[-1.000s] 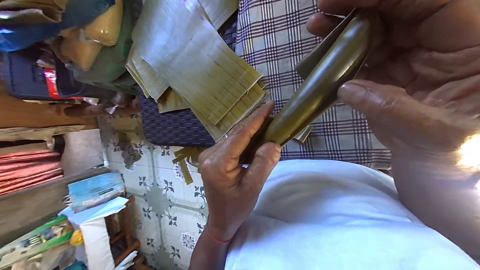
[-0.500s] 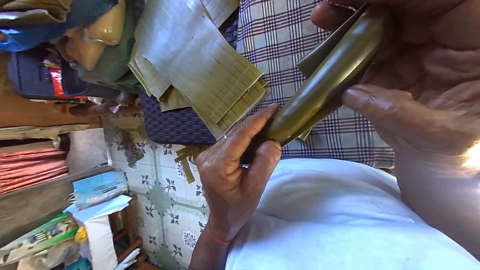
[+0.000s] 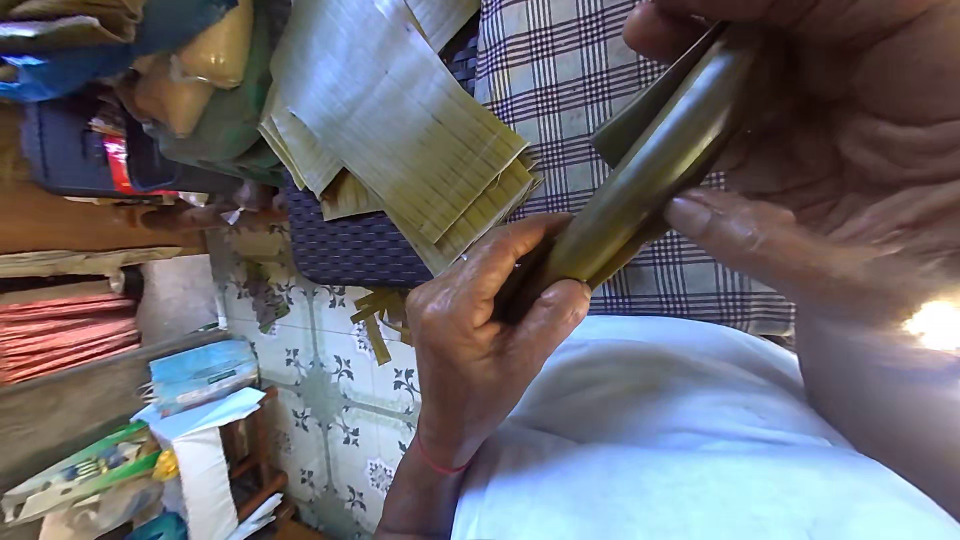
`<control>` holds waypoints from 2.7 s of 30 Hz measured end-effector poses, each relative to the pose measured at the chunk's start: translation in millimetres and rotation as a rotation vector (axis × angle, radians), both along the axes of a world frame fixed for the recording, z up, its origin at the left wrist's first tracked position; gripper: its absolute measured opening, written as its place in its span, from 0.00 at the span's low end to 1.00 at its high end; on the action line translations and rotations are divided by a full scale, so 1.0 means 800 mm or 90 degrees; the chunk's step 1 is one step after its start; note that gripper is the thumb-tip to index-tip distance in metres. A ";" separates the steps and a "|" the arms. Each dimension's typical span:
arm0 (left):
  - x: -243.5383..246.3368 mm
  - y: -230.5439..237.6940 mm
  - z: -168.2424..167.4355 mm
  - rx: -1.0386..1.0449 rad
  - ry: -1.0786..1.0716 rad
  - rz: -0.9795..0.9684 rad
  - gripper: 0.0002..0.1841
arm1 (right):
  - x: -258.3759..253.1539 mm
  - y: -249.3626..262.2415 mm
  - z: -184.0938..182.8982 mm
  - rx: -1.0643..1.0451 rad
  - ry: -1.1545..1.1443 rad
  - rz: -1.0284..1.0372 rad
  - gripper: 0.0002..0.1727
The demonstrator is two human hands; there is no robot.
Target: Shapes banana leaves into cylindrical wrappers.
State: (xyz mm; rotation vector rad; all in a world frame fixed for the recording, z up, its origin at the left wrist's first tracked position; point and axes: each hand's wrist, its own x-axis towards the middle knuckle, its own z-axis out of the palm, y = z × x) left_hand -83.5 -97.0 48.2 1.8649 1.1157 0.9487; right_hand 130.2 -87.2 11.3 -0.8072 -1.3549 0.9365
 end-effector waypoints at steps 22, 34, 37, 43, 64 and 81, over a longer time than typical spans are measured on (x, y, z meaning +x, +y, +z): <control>-0.005 -0.003 -0.001 -0.056 0.019 -0.066 0.17 | -0.001 -0.001 0.006 -0.005 -0.070 0.039 0.38; 0.005 0.001 -0.009 0.023 0.073 -0.001 0.12 | -0.001 0.000 0.008 0.010 -0.104 0.057 0.39; 0.004 0.001 -0.012 0.039 0.062 0.024 0.22 | -0.001 0.001 0.007 0.009 -0.103 0.060 0.39; 0.004 0.000 -0.013 0.028 0.038 0.043 0.26 | -0.001 0.003 0.004 0.008 -0.096 0.066 0.40; -0.003 0.007 -0.063 -0.351 -0.263 -0.137 0.18 | 0.008 0.019 -0.018 -0.123 0.190 0.168 0.23; 0.025 0.038 -0.072 -0.484 -0.296 -0.263 0.30 | 0.017 0.028 -0.013 -0.053 -0.124 0.095 0.22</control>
